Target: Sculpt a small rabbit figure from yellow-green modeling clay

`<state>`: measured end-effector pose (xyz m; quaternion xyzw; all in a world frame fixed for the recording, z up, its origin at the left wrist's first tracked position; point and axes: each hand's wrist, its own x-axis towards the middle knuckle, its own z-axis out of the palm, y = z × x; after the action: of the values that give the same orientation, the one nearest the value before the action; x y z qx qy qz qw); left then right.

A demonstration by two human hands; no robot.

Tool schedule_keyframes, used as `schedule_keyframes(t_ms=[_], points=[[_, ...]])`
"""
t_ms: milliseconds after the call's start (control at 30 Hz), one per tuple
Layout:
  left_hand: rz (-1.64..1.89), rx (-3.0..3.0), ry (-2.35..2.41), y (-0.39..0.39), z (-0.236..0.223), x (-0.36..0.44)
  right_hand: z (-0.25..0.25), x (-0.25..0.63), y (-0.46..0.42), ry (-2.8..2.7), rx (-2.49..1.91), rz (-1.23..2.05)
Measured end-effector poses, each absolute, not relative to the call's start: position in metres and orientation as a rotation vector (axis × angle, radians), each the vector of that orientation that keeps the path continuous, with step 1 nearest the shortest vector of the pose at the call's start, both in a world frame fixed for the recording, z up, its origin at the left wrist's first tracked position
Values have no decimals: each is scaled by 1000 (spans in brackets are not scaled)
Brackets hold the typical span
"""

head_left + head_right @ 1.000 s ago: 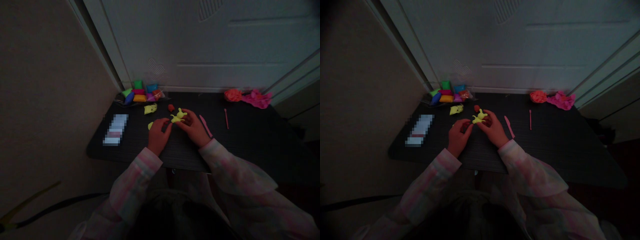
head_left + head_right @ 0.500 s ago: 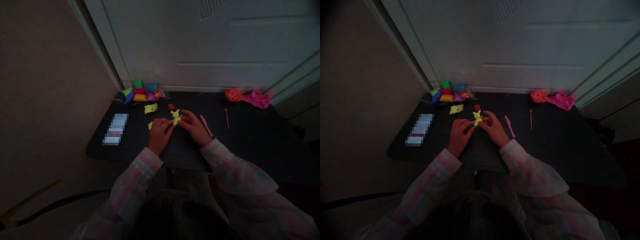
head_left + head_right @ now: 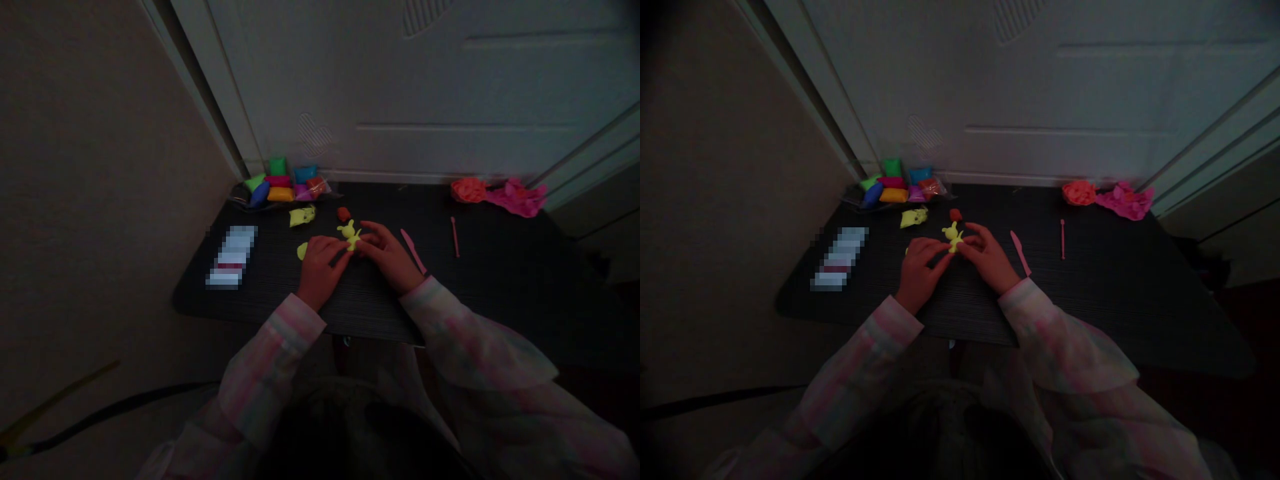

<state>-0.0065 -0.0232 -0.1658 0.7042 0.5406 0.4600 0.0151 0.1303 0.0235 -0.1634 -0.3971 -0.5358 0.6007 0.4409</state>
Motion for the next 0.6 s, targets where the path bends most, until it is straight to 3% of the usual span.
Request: schedule_keyframes(t_ms=[167,333,467,600], points=[[1554,2080,1680,-27,-165,-8,-166,132,25,-1302,-902,1501],[1816,1586,1689,-30,-163,-12,-155,135,18,-1289,-717,1539],[1560,1128,1343,-25,-161,-14,-142,136,8,-1310,-698,1572],[1270,1070,1062,-26,-157,-15,-137,137,4,-1341,-682,1587]])
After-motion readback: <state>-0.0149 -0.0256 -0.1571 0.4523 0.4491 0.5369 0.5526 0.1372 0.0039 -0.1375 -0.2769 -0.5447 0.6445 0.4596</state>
